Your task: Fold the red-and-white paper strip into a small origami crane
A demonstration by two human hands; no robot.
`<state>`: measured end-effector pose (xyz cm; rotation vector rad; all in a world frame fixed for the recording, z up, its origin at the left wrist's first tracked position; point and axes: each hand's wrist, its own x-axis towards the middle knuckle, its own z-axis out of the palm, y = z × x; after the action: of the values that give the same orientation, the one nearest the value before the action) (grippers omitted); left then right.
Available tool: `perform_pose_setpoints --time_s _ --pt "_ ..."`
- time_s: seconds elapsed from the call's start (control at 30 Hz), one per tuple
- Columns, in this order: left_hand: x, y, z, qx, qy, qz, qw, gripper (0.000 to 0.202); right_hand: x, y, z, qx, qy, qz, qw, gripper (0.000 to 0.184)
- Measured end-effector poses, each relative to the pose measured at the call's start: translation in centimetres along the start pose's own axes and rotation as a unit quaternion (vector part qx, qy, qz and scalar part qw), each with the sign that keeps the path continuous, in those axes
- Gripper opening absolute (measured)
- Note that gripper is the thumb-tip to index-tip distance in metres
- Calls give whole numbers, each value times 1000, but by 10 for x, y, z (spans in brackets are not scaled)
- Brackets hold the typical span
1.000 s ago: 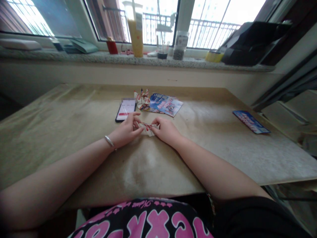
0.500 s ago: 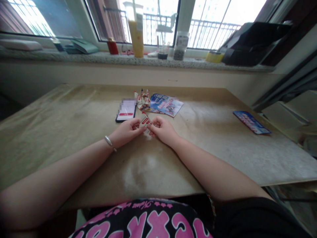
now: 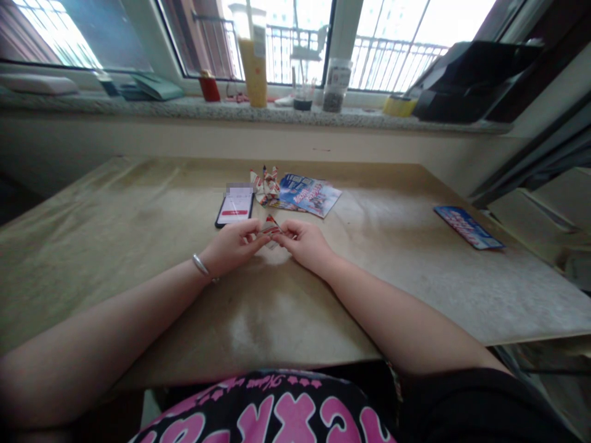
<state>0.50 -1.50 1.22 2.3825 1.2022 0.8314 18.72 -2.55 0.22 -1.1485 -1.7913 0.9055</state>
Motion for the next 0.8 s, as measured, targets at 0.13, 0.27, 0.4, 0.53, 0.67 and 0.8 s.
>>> perform_pose_setpoints --time_s 0.13,0.27,0.4,0.53,0.67,0.8 --pt "-1 0 1 -25 28 37 999 23 -1 0 0 -36 4 -10 999 18" --pt "1 0 -1 -64 85 79 991 21 -1 3 2 -72 -4 -18 997 17" --pt "1 0 -3 -87 91 102 987 21 -3 1 2 -101 -14 -56 993 18" --pt "-1 1 -2 -84 101 98 987 22 -5 -3 4 -122 -36 -80 989 19" --pt "-2 2 -1 -66 111 85 988 25 -6 -2 4 -128 -46 -82 987 18" --pt "0 4 -1 -39 104 72 991 25 -5 -1 3 -101 -100 -71 987 15"
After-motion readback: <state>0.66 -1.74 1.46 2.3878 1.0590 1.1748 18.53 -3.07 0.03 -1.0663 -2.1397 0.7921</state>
